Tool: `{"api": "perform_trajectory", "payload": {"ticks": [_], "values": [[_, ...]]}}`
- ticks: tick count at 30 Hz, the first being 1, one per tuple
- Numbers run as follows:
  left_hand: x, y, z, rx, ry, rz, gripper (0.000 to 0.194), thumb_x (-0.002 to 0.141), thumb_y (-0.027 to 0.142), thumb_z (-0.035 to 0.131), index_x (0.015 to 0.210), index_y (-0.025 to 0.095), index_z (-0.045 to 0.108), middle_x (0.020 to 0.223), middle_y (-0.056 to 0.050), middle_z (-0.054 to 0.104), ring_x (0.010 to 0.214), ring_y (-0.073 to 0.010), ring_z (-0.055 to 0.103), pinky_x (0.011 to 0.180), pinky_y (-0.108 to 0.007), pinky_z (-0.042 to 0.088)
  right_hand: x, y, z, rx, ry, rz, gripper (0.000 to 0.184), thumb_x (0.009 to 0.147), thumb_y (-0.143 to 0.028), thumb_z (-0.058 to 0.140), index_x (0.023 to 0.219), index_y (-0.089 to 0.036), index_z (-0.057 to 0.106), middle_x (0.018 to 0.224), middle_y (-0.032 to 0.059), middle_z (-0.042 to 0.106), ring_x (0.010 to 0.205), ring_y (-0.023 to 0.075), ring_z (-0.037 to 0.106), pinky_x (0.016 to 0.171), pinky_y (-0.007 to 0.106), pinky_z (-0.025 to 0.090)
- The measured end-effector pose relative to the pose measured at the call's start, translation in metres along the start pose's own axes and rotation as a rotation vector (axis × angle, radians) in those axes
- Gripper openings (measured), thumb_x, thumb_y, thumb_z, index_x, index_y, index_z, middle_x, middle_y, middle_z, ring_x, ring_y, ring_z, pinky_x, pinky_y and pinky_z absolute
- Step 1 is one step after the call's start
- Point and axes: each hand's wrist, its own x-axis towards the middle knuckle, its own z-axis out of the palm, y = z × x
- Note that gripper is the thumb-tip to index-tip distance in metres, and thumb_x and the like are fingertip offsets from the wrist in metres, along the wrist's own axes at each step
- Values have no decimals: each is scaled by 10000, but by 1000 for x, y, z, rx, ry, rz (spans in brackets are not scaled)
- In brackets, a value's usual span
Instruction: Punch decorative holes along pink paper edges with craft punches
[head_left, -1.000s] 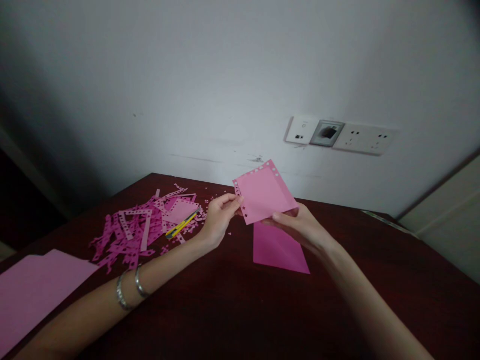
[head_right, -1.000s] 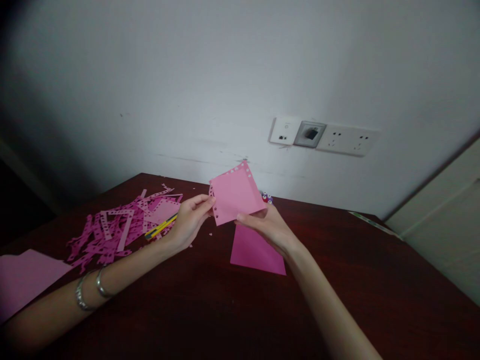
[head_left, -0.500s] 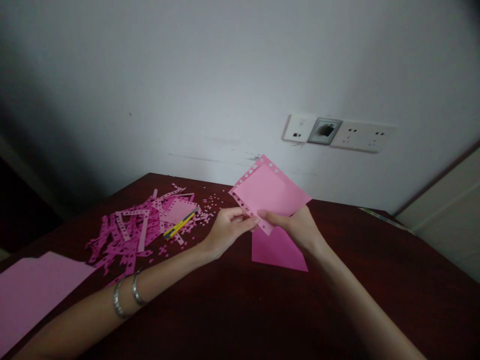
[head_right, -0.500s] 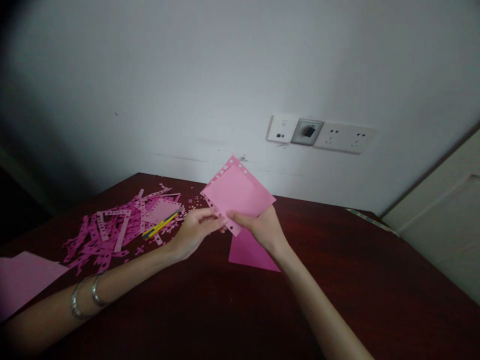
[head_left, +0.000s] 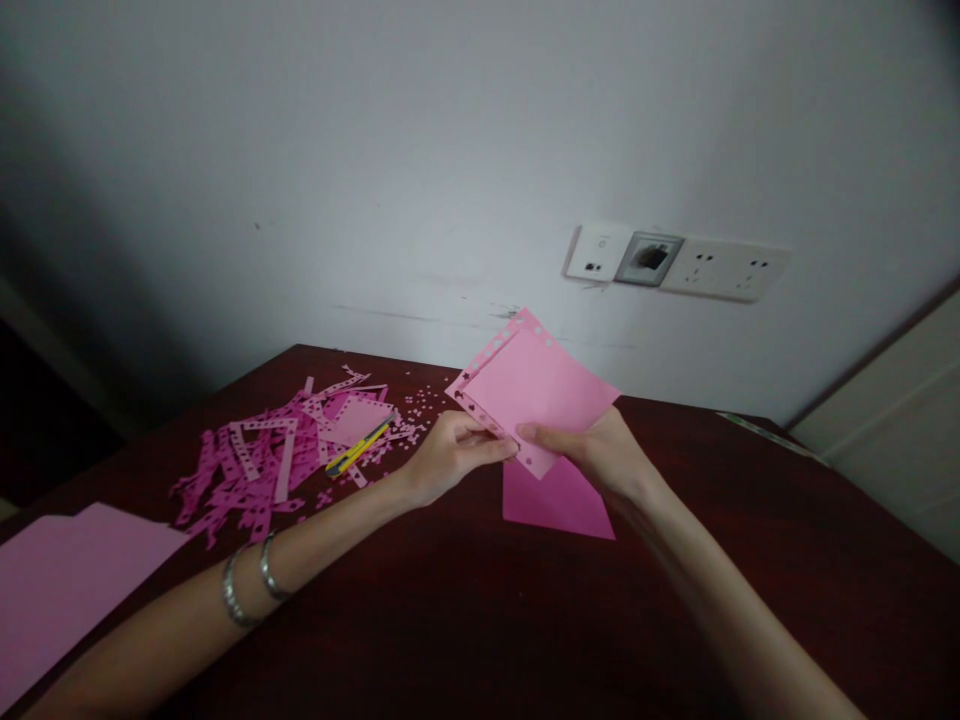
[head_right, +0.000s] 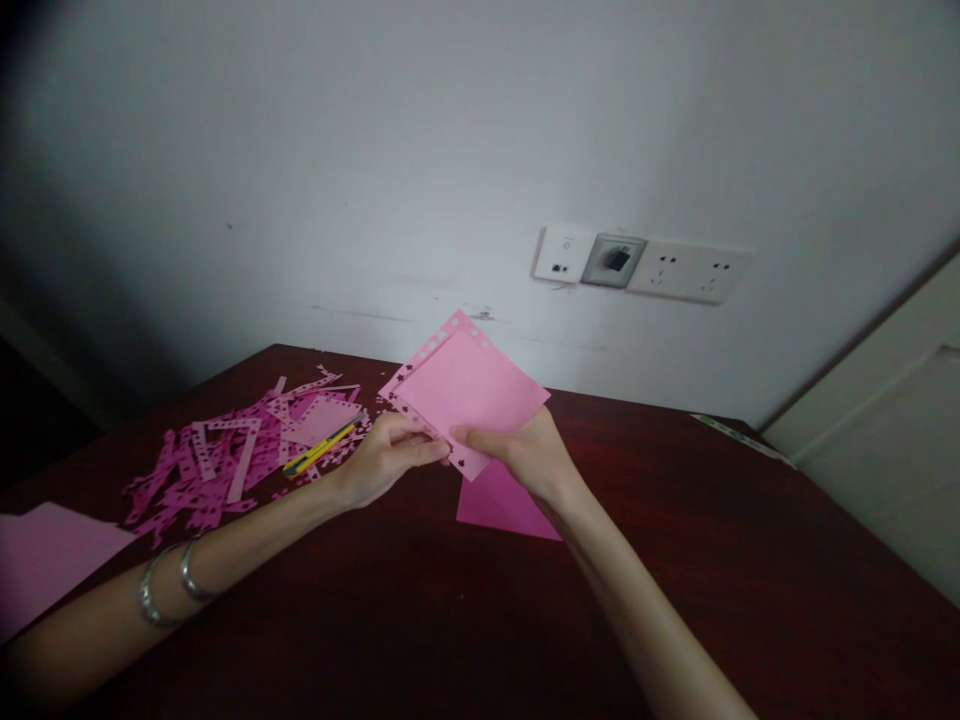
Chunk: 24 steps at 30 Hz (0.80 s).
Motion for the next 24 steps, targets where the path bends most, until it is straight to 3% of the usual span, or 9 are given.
{"api": "perform_trajectory", "payload": {"ticks": [10, 16, 18, 21, 24], "values": [[1, 2, 3, -2, 41, -62, 152, 725, 280, 644, 721, 128, 626, 690, -26, 614, 670, -113, 554, 689, -271, 425, 3, -3, -4, -33, 80, -38, 589, 611, -294, 732, 1148, -166, 529, 1067, 123, 628, 924, 280, 591, 805, 443, 490], [8, -6, -7, -114, 190, -55, 228, 779, 347, 574, 764, 126, 627, 636, -21, 572, 590, -97, 529, 567, -245, 423, 3, 0, 0, -47, 134, -57, 546, 604, -284, 736, 1104, -154, 559, 1042, 125, 634, 906, 273, 594, 784, 424, 489], [8, -9, -8, -98, 143, -97, 282, 774, 390, 570, 788, 115, 631, 626, -31, 569, 575, -105, 529, 518, -240, 421, 3, 2, 2, -35, 150, -55, 520, 603, -289, 736, 1076, -148, 571, 1026, 125, 639, 895, 271, 597, 775, 423, 492], [5, -9, -3, -11, -25, -134, 261, 725, 370, 627, 757, 111, 631, 657, -45, 596, 554, -103, 535, 513, -244, 441, 4, 5, 5, -39, 156, -62, 438, 615, -300, 729, 1004, -147, 596, 984, 116, 653, 863, 263, 605, 748, 412, 505], [1, -3, 4, 59, -63, -90, 220, 734, 338, 619, 721, 119, 631, 671, -40, 611, 527, -90, 529, 530, -241, 449, 3, 3, 6, -70, 119, -68, 350, 628, -311, 721, 925, -160, 613, 906, 96, 671, 792, 242, 618, 690, 380, 520]]}}
